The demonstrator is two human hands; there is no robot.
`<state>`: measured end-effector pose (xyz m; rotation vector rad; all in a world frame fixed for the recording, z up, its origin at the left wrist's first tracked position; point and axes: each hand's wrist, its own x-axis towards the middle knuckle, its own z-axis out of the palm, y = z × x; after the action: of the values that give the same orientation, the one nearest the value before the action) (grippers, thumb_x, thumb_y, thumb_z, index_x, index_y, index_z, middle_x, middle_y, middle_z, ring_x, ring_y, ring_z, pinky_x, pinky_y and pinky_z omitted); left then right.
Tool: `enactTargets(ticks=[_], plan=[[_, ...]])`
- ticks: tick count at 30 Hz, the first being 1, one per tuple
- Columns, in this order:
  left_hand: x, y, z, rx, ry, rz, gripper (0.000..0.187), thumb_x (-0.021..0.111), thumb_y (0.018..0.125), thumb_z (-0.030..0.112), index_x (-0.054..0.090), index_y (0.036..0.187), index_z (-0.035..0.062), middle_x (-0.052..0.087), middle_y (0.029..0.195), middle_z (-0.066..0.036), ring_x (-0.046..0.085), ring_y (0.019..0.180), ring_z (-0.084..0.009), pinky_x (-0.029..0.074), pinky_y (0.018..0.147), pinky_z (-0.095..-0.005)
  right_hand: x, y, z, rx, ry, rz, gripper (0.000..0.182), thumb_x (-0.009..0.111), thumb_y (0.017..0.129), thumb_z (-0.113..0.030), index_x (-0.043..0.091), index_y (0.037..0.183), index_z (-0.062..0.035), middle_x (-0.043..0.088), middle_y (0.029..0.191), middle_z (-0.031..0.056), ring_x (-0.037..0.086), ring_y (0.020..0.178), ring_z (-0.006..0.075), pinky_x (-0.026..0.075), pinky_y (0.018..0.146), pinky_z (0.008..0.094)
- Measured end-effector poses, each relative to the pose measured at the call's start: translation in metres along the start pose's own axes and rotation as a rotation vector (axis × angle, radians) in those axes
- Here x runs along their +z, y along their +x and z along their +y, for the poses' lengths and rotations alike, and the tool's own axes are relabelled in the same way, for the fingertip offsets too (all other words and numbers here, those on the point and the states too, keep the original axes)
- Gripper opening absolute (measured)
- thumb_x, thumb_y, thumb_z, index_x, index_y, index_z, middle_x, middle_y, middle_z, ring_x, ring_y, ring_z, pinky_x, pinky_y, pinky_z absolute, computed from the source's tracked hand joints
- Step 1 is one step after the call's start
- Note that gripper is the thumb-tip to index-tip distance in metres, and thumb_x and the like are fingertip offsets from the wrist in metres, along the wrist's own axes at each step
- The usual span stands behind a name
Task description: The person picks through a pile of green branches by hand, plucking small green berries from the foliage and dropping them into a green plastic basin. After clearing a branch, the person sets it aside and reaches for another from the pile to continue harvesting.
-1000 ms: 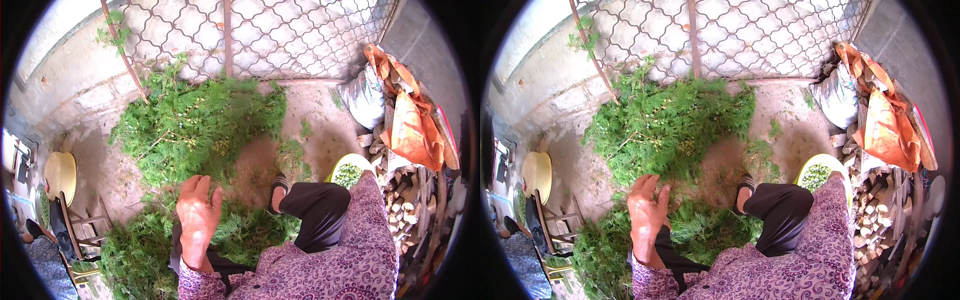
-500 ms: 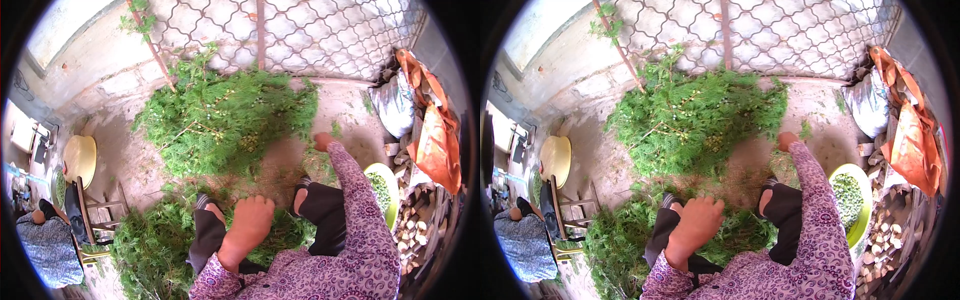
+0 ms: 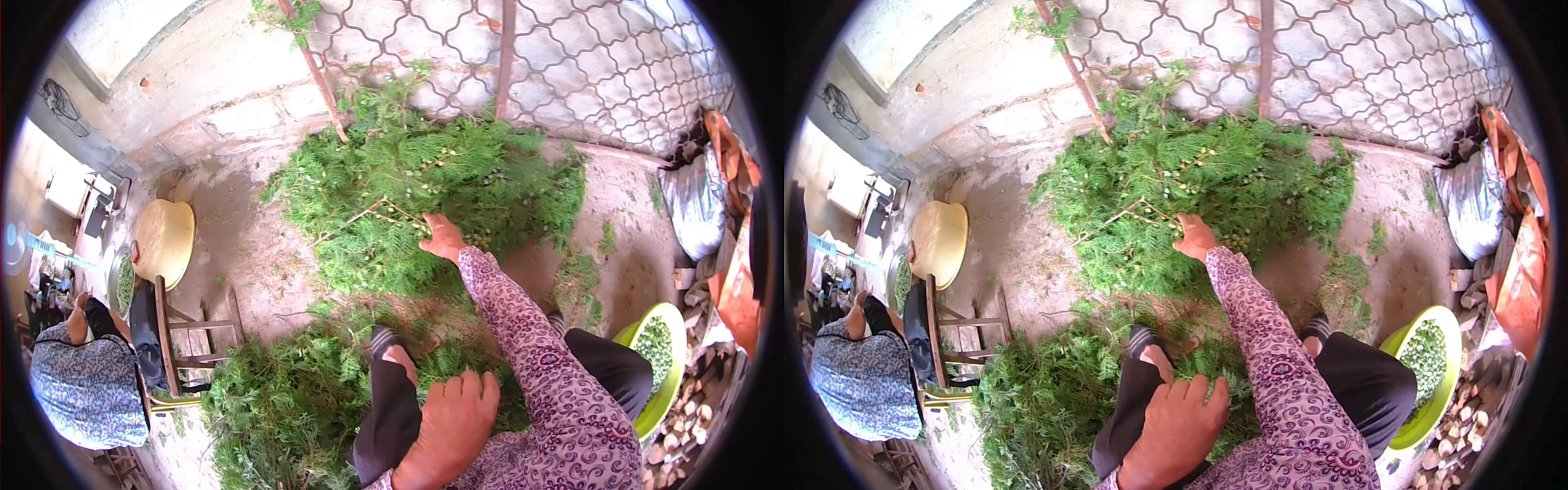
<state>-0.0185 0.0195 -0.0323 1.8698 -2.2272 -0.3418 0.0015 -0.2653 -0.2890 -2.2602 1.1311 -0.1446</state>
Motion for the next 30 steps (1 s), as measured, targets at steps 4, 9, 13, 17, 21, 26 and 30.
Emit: enactTargets(ticks=[4, 9, 13, 17, 21, 26, 30], plan=[[-0.010, -0.004, -0.008, -0.061, 0.030, 0.008, 0.027, 0.051, 0.069, 0.016, 0.054, 0.094, 0.0053, 0.046, 0.070, -0.004, 0.048, 0.063, -0.0161, 0.036, 0.053, -0.0287, 0.021, 0.037, -0.015, 0.035, 0.096, 0.017, 0.080, 0.065, 0.068, -0.030, 0.023, 0.133, -0.0091, 0.039, 0.124, 0.0220, 0.040, 0.112, 0.0352, 0.035, 0.093, 0.0354], [-0.006, -0.009, -0.011, -0.114, 0.038, -0.011, 0.026, 0.051, 0.070, 0.016, 0.054, 0.094, 0.0062, 0.046, 0.071, -0.004, 0.048, 0.063, -0.0162, 0.036, 0.052, -0.0289, 0.049, 0.040, -0.011, 0.091, 0.006, 0.060, 0.055, 0.059, 0.072, -0.024, 0.041, 0.120, -0.0056, 0.056, 0.101, 0.0181, 0.054, 0.092, 0.0304, 0.045, 0.077, 0.0370], [-0.017, -0.010, -0.004, -0.121, -0.014, 0.005, 0.029, 0.051, 0.067, 0.013, 0.055, 0.094, 0.0051, 0.050, 0.075, -0.007, 0.050, 0.067, -0.0190, 0.038, 0.057, -0.0303, 0.034, 0.011, -0.008, 0.116, 0.048, 0.166, 0.025, 0.053, 0.075, -0.019, 0.059, 0.096, -0.0076, 0.060, 0.087, 0.0150, 0.057, 0.080, 0.0324, 0.046, 0.068, 0.0398], [-0.010, -0.015, -0.010, -0.090, 0.006, 0.014, 0.027, 0.052, 0.068, 0.015, 0.054, 0.094, 0.0054, 0.047, 0.070, -0.004, 0.049, 0.063, -0.0163, 0.037, 0.052, -0.0290, 0.024, -0.029, 0.004, 0.040, -0.043, 0.175, 0.017, 0.051, 0.075, -0.015, 0.060, 0.087, -0.0068, 0.060, 0.084, 0.0149, 0.056, 0.077, 0.0336, 0.045, 0.066, 0.0426], [-0.011, -0.015, -0.008, -0.089, 0.002, 0.007, 0.028, 0.052, 0.068, 0.014, 0.053, 0.094, 0.0047, 0.048, 0.069, -0.005, 0.049, 0.063, -0.0161, 0.037, 0.053, -0.0285, 0.020, -0.083, 0.037, 0.022, -0.022, 0.141, 0.017, 0.052, 0.075, -0.015, 0.058, 0.088, -0.0056, 0.059, 0.080, 0.0163, 0.055, 0.075, 0.0343, 0.044, 0.065, 0.0444], [-0.005, -0.014, -0.007, -0.063, -0.043, 0.039, 0.029, 0.060, 0.066, 0.018, 0.054, 0.091, 0.0051, 0.045, 0.069, -0.003, 0.048, 0.063, -0.0166, 0.035, 0.053, -0.0291, 0.001, -0.142, 0.062, 0.237, -0.038, 0.074, 0.023, 0.056, 0.071, -0.014, 0.056, 0.092, -0.0067, 0.058, 0.084, 0.0172, 0.054, 0.080, 0.0356, 0.043, 0.070, 0.0449], [-0.003, -0.012, -0.002, -0.056, -0.038, 0.047, 0.028, 0.060, 0.066, 0.018, 0.054, 0.090, 0.0048, 0.045, 0.068, -0.004, 0.048, 0.063, -0.0168, 0.036, 0.053, -0.0293, 0.007, -0.167, 0.108, 0.235, -0.078, 0.126, 0.025, 0.055, 0.070, -0.014, 0.056, 0.094, -0.0046, 0.057, 0.087, 0.0190, 0.053, 0.084, 0.0359, 0.043, 0.073, 0.0439]])
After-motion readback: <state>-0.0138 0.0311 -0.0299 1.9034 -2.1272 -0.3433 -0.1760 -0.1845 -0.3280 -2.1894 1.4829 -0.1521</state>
